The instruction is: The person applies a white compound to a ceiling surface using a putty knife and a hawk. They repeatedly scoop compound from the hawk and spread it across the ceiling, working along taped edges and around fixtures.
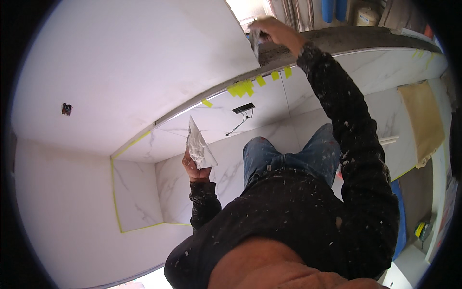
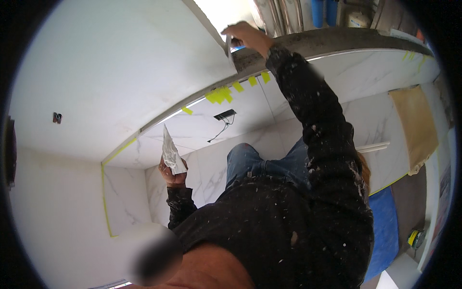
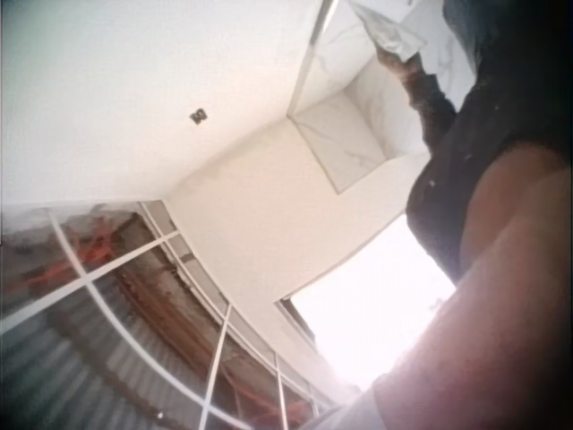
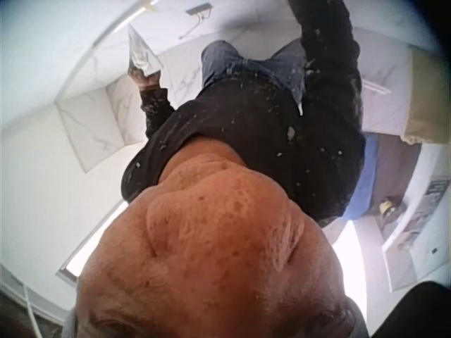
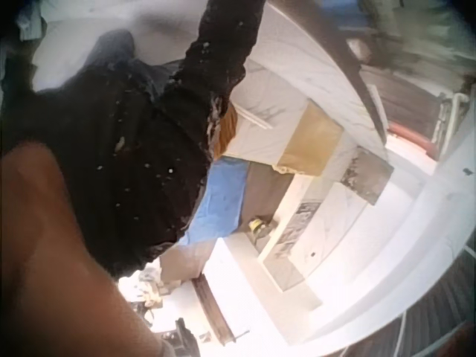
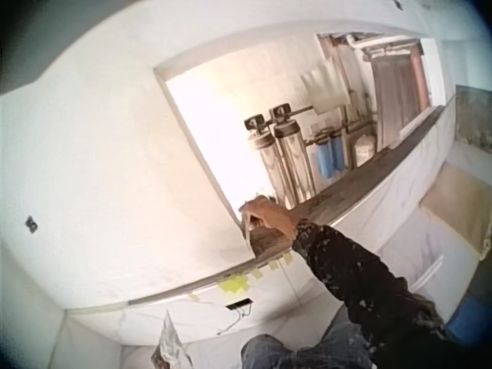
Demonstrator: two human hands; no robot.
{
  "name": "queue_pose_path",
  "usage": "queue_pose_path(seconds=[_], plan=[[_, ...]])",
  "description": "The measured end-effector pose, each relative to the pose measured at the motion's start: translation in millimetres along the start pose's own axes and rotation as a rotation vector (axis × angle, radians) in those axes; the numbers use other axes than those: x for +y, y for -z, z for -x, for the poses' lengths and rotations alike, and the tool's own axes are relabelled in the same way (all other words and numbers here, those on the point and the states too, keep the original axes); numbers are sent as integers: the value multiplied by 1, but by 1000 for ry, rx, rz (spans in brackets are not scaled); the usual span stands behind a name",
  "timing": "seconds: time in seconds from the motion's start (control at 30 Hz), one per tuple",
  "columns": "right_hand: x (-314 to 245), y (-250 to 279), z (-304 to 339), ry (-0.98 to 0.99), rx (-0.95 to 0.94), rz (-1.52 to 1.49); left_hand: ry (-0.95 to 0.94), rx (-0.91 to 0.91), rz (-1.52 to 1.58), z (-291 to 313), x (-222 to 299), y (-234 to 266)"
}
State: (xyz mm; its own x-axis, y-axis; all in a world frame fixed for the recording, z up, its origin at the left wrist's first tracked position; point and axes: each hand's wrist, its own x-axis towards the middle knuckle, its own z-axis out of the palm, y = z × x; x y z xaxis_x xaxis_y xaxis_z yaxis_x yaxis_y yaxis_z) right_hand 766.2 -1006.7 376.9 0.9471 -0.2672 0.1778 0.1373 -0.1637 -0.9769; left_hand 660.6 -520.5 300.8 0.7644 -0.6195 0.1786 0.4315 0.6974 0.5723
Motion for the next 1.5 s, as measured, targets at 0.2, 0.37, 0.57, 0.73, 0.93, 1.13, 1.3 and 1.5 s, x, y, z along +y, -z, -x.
queue_pose_path(seconds=[0.2,0.37,0.57,0.73,0.93,1.13,1.3,1.5], plan=[[-47,102,-28,934,199,980,27,195,-102,-25,-14,-15],[-126,50,97,80,27,-323,27,250,-124,-22,-14,-52],[-131,-51,227,565,-35,561,119,234,-60,-76,-40,-107],[-78,-82,251,363,-247,972,21,133,47,-72,-41,-94],[-32,-14,163,-1,123,344,-147,385,19,-49,8,-124],[-46,-33,68,-332,12,51,-64,369,76,-39,-1,-106],[-140,44,11,546,-92,688,-81,445,25,-37,-6,-117],[-197,6,115,289,340,-232,-119,344,12,-11,3,-67]])
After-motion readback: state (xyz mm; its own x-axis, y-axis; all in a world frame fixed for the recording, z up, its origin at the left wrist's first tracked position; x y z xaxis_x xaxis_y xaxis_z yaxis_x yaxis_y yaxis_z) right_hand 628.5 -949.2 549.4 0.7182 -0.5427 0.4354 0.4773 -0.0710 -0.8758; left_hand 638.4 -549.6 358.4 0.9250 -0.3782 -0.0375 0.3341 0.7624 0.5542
